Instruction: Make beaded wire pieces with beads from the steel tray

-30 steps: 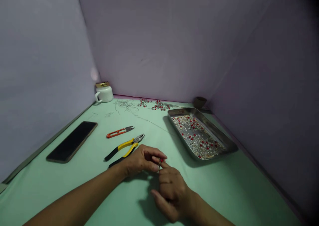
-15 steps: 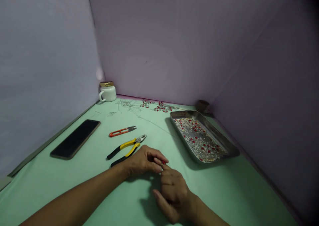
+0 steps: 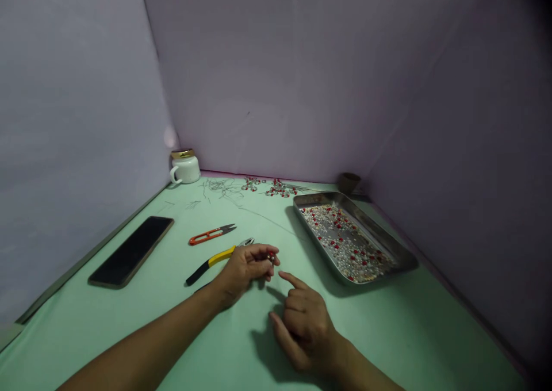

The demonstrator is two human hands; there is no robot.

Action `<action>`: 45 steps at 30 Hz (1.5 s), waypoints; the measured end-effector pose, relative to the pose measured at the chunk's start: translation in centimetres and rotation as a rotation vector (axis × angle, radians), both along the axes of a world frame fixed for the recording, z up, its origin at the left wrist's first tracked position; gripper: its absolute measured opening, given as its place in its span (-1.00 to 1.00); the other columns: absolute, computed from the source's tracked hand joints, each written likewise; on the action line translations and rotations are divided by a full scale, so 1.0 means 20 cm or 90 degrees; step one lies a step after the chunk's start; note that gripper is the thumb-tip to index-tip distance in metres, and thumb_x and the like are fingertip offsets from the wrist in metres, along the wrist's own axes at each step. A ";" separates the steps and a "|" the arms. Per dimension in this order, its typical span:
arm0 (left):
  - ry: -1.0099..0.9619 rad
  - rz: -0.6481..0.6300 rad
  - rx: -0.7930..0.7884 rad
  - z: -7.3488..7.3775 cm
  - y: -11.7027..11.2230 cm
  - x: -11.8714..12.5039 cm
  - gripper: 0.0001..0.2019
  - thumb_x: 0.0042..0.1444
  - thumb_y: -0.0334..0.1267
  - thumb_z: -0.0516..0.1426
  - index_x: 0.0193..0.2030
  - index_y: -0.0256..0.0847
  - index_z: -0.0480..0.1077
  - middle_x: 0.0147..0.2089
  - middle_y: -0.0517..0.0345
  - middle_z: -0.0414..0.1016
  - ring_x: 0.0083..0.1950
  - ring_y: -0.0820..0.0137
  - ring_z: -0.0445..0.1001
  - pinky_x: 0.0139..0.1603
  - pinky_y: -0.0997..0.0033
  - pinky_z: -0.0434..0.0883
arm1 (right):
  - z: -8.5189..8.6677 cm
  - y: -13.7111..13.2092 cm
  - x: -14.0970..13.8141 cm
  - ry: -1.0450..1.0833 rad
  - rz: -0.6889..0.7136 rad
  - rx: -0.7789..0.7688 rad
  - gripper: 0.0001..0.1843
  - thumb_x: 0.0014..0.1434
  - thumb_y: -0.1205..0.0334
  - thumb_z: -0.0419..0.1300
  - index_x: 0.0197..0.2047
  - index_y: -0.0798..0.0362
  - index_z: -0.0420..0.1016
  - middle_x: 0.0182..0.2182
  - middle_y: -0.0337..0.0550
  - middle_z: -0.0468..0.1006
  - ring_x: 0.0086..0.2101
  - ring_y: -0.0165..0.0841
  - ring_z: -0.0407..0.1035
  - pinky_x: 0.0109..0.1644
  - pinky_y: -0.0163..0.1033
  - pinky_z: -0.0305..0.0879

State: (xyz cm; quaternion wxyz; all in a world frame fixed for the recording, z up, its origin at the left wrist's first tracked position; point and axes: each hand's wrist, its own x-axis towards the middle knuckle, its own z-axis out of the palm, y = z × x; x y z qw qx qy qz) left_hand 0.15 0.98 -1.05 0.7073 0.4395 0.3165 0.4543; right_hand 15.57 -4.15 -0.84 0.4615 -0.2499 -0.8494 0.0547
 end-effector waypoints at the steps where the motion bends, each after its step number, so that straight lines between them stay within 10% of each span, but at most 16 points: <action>1: -0.038 0.001 -0.018 0.00 0.01 -0.01 -0.71 -0.12 -0.32 0.28 -0.20 -0.31 0.45 -0.33 0.05 0.47 -0.48 0.51 0.35 -0.46 0.50 0.26 | 0.00 0.00 0.00 0.026 -0.013 -0.002 -0.65 -0.04 0.49 0.08 -0.70 0.00 0.05 -0.74 -0.40 -0.01 -0.68 -0.49 -0.07 -0.07 -0.08 0.37; 8: -0.152 -0.033 -0.146 0.05 0.01 -0.02 -0.78 -0.05 -0.30 0.25 -0.25 -0.37 0.46 -0.41 0.02 0.47 -0.53 0.54 0.33 -0.48 0.54 0.26 | -0.02 0.04 0.02 0.171 -0.120 -0.079 -0.60 0.06 0.49 0.06 -0.70 0.02 0.03 -0.74 -0.43 -0.05 -0.71 -0.54 -0.06 -0.25 -0.23 0.40; 13: -0.131 -0.056 -0.138 0.03 0.01 -0.02 -0.72 -0.05 -0.22 0.25 -0.23 -0.40 0.48 -0.44 0.03 0.46 -0.53 0.52 0.35 -0.50 0.54 0.26 | -0.05 0.07 0.03 0.267 -0.182 -0.310 -0.82 0.17 0.31 0.04 -0.46 0.05 0.35 -0.60 -0.27 0.31 -0.56 -0.43 0.24 -0.43 -0.31 0.28; 24: 0.036 -0.052 -0.039 0.00 -0.03 0.01 -0.65 -0.04 -0.18 0.24 -0.15 -0.37 0.47 -0.40 0.02 0.49 -0.55 0.52 0.32 -0.57 0.52 0.22 | -0.09 0.12 0.03 0.457 0.000 -0.617 -0.74 0.06 0.17 0.20 -0.16 0.05 0.40 -0.32 -0.10 0.50 -0.33 -0.31 0.41 -0.21 -0.12 0.33; 45: 0.212 0.044 -0.029 0.01 -0.05 0.07 -0.71 -0.12 -0.15 0.23 -0.32 -0.33 0.38 -0.67 0.23 0.38 -0.65 0.50 0.29 -0.62 0.50 0.25 | -0.11 0.14 0.03 0.490 -0.084 -0.673 -0.74 -0.07 0.14 0.31 -0.33 0.13 0.52 -0.45 -0.10 0.55 -0.45 -0.35 0.39 -0.32 -0.18 0.33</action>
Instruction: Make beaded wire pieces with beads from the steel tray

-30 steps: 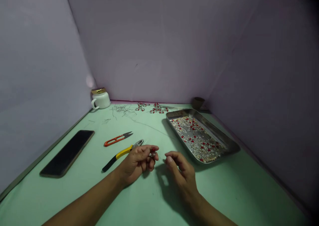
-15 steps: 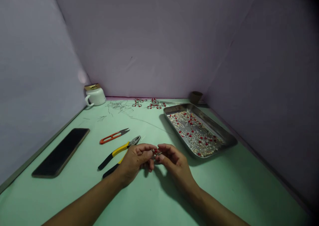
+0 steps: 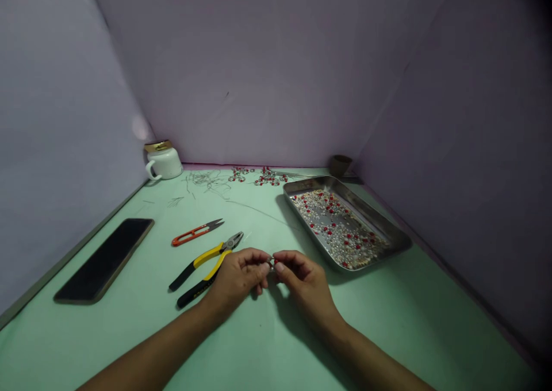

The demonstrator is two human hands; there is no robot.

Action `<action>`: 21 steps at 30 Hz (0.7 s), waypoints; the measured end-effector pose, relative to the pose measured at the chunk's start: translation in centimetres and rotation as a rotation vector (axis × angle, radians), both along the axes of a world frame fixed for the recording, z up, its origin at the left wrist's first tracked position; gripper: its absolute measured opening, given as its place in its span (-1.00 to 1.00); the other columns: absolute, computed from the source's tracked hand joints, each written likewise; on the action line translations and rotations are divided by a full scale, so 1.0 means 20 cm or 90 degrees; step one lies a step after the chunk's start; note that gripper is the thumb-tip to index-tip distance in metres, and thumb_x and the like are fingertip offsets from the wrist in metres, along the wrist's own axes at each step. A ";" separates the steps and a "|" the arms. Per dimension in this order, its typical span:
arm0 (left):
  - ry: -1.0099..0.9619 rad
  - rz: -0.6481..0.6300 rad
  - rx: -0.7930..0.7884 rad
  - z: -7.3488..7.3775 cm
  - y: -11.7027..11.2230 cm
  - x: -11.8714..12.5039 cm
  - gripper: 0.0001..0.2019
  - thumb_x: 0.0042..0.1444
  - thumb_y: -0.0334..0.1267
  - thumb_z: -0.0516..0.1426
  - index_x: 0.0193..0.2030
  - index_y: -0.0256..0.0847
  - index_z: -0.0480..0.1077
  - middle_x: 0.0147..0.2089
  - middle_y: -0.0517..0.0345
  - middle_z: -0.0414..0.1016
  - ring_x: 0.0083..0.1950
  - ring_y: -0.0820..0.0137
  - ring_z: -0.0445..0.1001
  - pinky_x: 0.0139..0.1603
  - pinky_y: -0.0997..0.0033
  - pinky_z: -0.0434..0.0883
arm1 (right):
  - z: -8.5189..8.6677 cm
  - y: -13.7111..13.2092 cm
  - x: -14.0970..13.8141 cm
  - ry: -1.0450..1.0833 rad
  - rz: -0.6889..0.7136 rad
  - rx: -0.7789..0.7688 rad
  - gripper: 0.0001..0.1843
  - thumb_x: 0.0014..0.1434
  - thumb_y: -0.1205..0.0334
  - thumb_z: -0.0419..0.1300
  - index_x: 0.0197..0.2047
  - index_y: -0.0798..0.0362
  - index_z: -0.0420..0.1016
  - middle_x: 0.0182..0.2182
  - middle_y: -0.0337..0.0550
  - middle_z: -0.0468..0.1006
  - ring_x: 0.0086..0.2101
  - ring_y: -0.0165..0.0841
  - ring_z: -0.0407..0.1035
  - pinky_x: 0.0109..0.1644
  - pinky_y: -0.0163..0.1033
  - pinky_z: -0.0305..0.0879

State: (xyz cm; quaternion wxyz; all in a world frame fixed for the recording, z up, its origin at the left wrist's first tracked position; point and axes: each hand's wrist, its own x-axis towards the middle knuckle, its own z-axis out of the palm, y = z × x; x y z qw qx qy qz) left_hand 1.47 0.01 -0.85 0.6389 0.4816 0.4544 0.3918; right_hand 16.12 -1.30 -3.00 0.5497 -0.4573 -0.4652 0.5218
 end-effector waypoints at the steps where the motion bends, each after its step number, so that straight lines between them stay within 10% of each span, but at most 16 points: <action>1: 0.028 0.019 0.000 0.00 -0.01 0.01 -0.74 -0.15 -0.19 0.23 -0.35 -0.32 0.38 -0.69 0.27 0.34 -0.67 0.52 0.25 -0.65 0.53 0.21 | 0.00 0.00 0.00 -0.008 0.003 0.004 -0.76 -0.06 0.14 0.30 -0.33 0.12 0.52 -0.46 -0.11 0.55 -0.45 -0.35 0.39 -0.32 -0.18 0.33; 21: 0.082 0.037 0.045 -0.01 -0.02 0.02 -0.90 -0.17 -0.31 0.16 -0.46 -0.25 0.34 -0.69 0.35 0.23 -0.64 0.54 0.16 -0.62 0.53 0.11 | 0.01 0.02 0.00 0.052 0.055 -0.064 -0.76 -0.17 0.18 0.37 -0.43 0.12 0.50 -0.55 -0.18 0.52 -0.52 -0.40 0.38 -0.40 -0.25 0.33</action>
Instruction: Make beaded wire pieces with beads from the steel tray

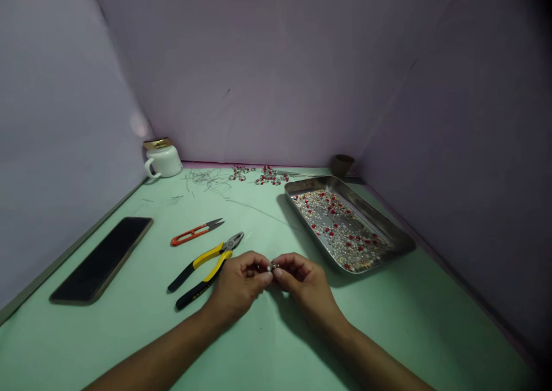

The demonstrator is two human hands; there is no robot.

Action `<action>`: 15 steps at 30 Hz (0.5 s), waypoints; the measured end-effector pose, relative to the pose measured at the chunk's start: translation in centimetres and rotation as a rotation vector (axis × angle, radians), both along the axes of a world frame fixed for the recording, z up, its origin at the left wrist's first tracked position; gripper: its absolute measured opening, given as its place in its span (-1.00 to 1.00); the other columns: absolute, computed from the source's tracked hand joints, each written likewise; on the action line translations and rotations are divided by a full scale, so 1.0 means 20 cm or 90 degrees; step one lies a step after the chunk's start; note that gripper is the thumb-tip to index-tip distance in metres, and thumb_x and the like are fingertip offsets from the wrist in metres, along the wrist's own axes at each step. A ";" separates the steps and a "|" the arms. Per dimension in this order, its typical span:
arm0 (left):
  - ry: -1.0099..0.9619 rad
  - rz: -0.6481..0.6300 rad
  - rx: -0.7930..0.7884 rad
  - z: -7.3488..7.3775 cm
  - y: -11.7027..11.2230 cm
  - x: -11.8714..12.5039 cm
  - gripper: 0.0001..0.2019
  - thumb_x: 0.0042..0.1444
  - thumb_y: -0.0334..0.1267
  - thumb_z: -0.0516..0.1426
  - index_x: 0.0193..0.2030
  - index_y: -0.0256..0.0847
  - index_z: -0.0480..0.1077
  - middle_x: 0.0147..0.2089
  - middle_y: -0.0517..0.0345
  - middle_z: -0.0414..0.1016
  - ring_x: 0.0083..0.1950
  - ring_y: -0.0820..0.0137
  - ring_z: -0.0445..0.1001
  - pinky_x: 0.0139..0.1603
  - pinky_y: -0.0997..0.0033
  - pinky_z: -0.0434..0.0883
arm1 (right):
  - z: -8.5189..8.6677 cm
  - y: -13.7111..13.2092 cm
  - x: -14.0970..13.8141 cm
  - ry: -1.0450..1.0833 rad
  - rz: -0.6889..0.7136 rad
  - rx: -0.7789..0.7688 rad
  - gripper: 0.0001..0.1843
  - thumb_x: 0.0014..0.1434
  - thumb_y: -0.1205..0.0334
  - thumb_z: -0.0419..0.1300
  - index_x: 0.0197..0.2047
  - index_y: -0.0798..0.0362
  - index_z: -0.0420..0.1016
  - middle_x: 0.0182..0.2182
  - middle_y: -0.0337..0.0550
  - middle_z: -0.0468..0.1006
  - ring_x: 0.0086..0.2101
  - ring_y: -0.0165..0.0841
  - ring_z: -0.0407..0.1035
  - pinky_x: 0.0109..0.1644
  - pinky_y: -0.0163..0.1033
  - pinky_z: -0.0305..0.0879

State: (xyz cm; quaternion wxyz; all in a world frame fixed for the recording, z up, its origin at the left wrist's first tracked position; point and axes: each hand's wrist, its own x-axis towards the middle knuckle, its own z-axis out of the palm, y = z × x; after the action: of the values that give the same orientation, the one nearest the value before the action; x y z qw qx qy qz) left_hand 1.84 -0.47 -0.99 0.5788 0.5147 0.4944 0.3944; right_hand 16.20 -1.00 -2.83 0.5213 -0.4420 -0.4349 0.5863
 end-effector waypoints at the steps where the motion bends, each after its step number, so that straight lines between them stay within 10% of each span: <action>1: 0.014 0.000 0.015 0.00 0.00 0.00 -0.92 -0.15 -0.32 0.15 -0.47 -0.24 0.34 -0.69 0.36 0.20 -0.63 0.54 0.16 -0.61 0.53 0.11 | 0.00 0.00 0.00 -0.027 0.004 0.022 -0.79 -0.15 0.20 0.35 -0.43 0.11 0.50 -0.55 -0.19 0.52 -0.52 -0.41 0.37 -0.41 -0.26 0.33; 9: 0.145 -0.032 0.135 0.04 -0.02 0.00 -0.99 -0.10 -0.39 0.12 -0.49 -0.25 0.34 -0.52 0.27 0.24 -0.48 0.48 0.21 -0.47 0.50 0.19 | 0.03 -0.02 0.03 -0.309 -0.003 0.227 -0.89 0.02 0.29 0.17 -0.36 0.09 0.50 -0.43 -0.12 0.51 -0.42 -0.35 0.39 -0.39 -0.27 0.32; 15: 0.138 -0.021 0.101 0.00 -0.02 -0.01 -0.89 -0.02 -0.34 0.09 -0.30 -0.21 0.32 -0.48 0.26 0.29 -0.50 0.47 0.24 -0.48 0.50 0.20 | 0.03 -0.01 0.03 -0.300 -0.012 0.188 -0.93 -0.01 0.27 0.19 -0.44 0.10 0.46 -0.50 -0.19 0.43 -0.53 -0.41 0.30 -0.49 -0.31 0.27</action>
State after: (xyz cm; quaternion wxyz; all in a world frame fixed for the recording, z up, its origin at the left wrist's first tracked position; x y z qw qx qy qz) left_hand 1.72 -0.90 -1.04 0.4861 0.6065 0.5128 0.3646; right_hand 16.77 -1.26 -2.18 0.4704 -0.4892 -0.6208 0.3925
